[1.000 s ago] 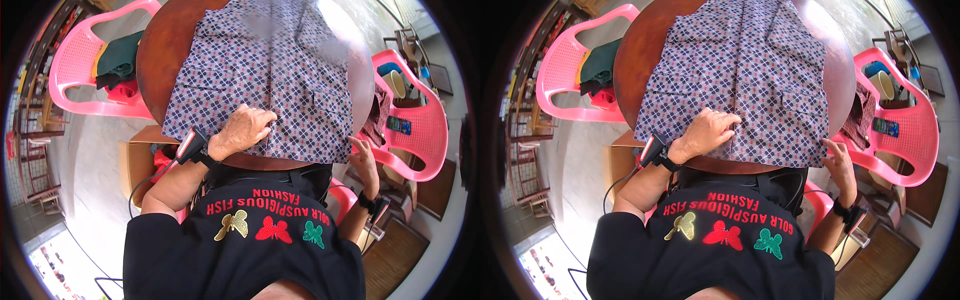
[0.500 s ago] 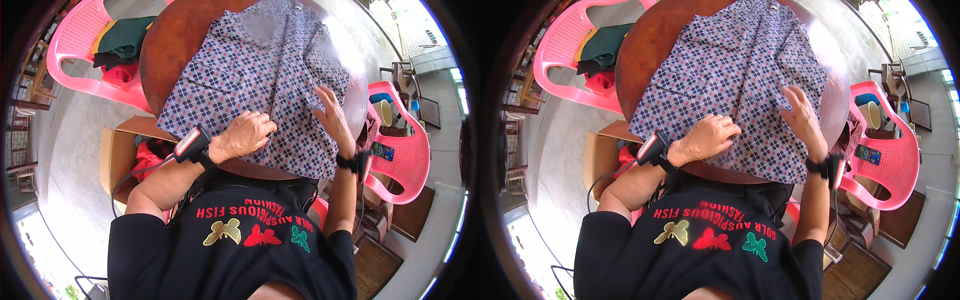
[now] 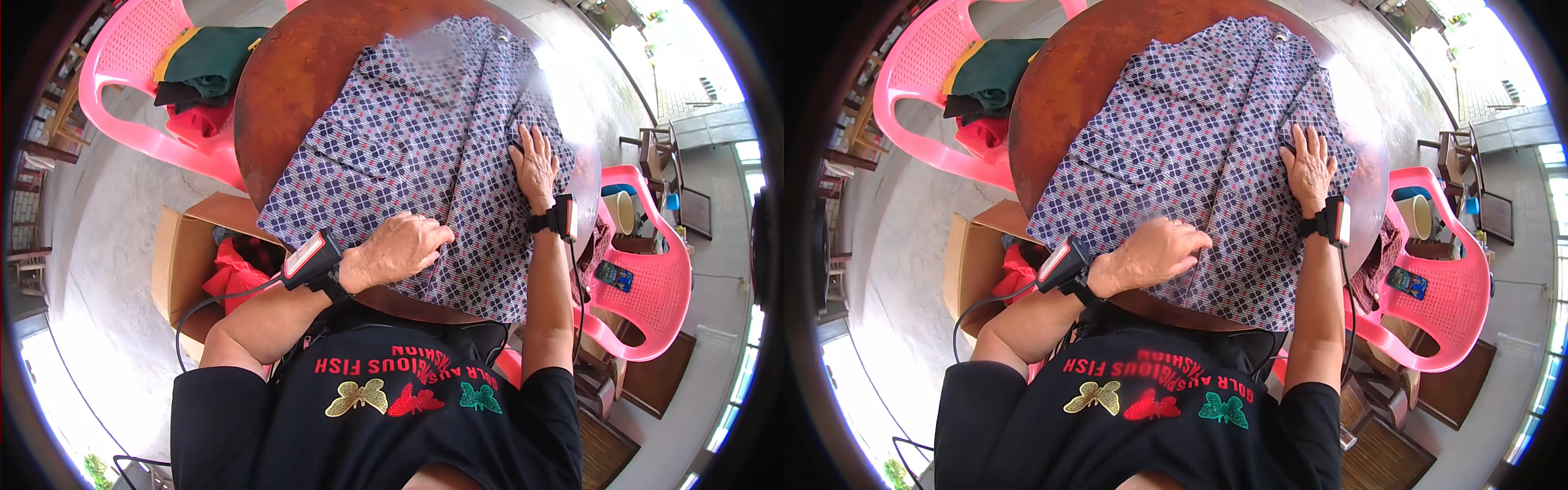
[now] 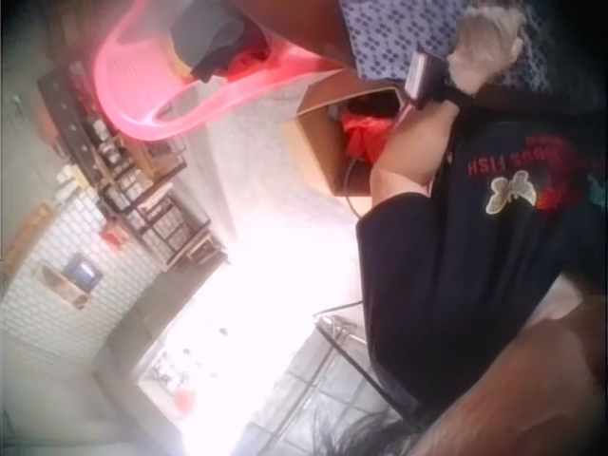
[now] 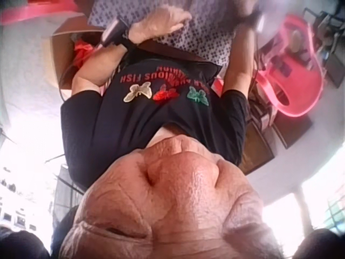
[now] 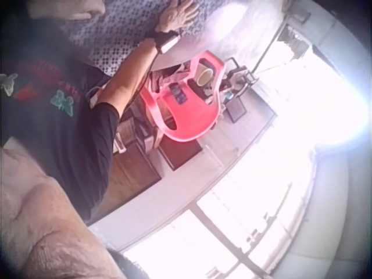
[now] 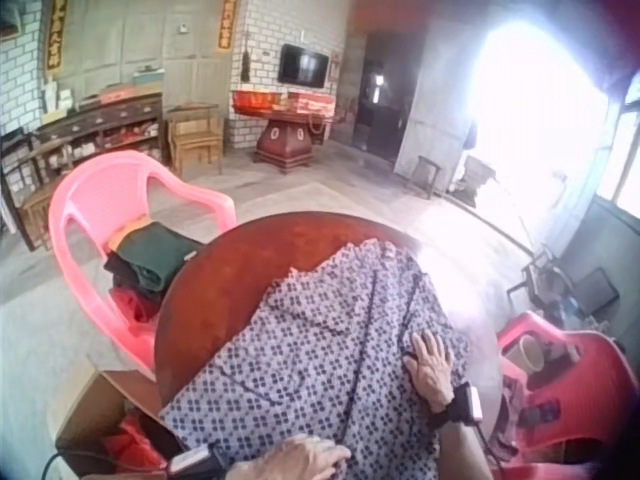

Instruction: The person is buttoning a patterned shirt on a round table.

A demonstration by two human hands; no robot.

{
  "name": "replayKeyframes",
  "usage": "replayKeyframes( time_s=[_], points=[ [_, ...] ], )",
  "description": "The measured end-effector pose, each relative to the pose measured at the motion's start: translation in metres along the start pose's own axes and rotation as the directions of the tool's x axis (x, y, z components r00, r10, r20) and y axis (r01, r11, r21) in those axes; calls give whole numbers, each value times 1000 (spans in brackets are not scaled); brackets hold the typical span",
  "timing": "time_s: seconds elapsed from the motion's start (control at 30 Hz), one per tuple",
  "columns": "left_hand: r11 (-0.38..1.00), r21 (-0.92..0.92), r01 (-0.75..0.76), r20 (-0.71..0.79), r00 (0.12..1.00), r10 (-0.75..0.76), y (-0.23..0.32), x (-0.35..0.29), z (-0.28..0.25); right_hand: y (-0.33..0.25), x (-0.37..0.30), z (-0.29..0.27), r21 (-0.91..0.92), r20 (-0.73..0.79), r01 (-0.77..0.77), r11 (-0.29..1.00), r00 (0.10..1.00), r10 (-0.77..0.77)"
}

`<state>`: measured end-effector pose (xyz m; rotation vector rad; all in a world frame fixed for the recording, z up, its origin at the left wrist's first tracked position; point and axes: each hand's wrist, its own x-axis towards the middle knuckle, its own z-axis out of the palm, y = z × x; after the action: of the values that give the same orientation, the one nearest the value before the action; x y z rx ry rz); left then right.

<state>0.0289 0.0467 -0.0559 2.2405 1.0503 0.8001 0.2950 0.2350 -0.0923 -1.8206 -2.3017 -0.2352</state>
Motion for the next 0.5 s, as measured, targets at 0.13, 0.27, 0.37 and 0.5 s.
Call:
replayKeyframes(
  time_s=[0.13, 0.27, 0.37, 0.5],
  points=[
    [1000, 6, -11, 29, 1000, 11, -3, 0, -3, -3, 17, -26, 91, 187, 47, 995, 980, -63],
    [982, -167, 89, 99, 992, -73, 1, 7, -19, -15, 38, -18, 120, 44, -4, 993, 999, -1],
    [958, -188, 215, 119, 973, -195, 14, 24, -44, -22, 49, -5, 128, -54, 9, 992, 999, -2],
    [989, 72, 126, 53, 990, -130, 5, 71, -72, -26, 70, 4, 158, -75, 70, 985, 995, -59]
  ],
)
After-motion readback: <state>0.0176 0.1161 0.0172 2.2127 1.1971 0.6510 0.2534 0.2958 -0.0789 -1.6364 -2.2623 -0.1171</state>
